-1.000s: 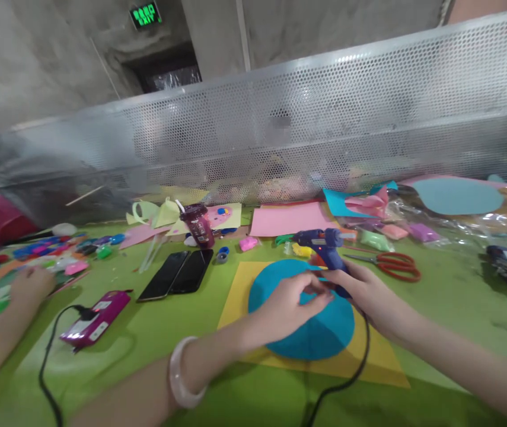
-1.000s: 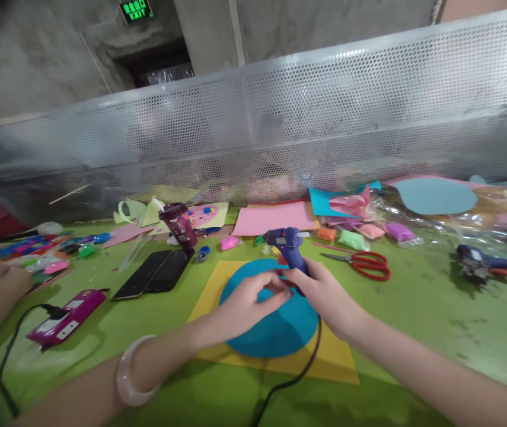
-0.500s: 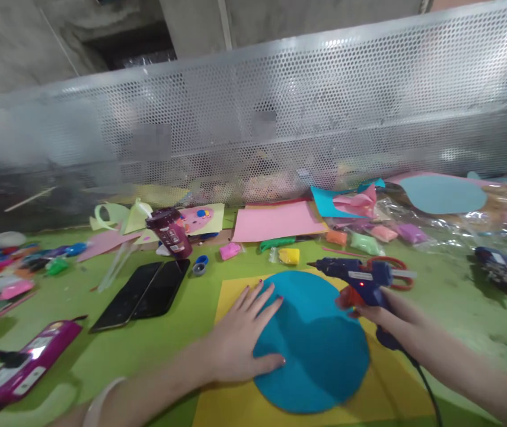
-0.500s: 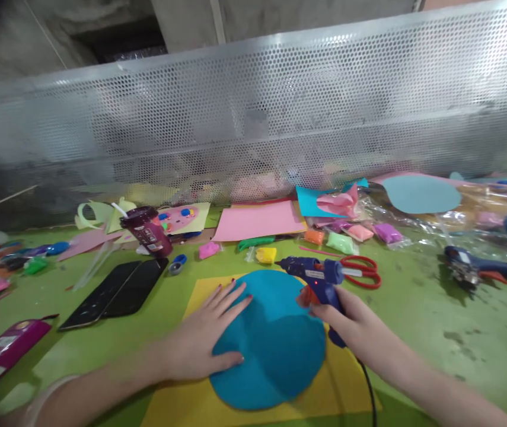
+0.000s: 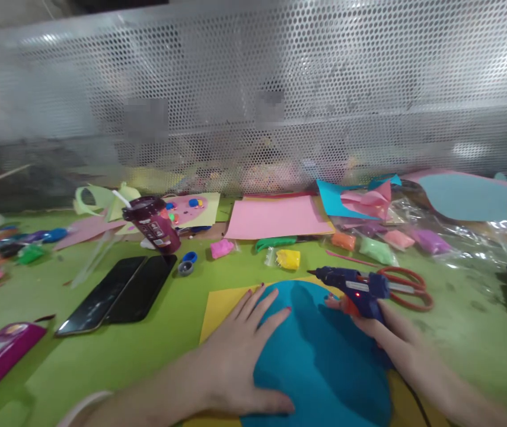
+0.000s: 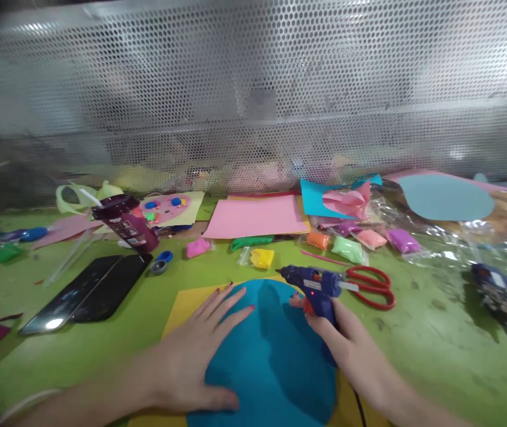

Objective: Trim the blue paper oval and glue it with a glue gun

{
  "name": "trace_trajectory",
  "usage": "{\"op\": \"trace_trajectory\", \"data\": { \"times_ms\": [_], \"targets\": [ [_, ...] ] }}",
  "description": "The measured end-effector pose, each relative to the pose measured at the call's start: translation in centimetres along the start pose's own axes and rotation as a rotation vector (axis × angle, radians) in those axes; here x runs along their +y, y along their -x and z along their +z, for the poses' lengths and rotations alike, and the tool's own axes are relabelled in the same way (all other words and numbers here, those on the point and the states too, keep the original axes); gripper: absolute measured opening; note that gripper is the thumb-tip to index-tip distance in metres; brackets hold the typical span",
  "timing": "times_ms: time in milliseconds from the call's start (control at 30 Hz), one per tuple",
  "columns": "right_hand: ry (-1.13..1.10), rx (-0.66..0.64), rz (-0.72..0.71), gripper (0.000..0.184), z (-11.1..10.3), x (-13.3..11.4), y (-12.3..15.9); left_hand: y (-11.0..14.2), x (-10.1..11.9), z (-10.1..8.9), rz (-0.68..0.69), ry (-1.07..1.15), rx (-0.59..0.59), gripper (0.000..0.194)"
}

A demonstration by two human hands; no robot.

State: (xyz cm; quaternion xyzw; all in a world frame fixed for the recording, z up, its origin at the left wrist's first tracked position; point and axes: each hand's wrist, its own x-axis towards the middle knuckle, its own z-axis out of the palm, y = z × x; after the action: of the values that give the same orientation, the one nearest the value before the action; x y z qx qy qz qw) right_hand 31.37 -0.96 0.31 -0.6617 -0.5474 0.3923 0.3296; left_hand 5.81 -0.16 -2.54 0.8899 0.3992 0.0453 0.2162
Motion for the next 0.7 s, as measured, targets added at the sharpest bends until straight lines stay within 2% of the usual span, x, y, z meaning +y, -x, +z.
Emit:
{"op": "trace_trajectory", "data": {
  "times_ms": [200,467,600,700],
  "targets": [
    [0.02,0.067,0.006,0.041,0.4,0.2,0.1,0.3,-0.1,-0.2,-0.033,0.036,0.003,0.086],
    [-0.13,0.05,0.082,0.043,0.8,0.0,0.1,0.3,-0.9,-0.1,0.02,0.009,0.023,0.085],
    [-0.305,0.091,0.117,0.033,0.7,-0.2,-0.2,0.3,-1.2,-0.8,0.033,0.003,0.036,0.087],
    [-0.464,0.134,0.076,0.023,0.3,-0.3,-0.4,0.3,-1.5,-1.7,-0.015,0.07,0.127,0.078]
  ]
}}
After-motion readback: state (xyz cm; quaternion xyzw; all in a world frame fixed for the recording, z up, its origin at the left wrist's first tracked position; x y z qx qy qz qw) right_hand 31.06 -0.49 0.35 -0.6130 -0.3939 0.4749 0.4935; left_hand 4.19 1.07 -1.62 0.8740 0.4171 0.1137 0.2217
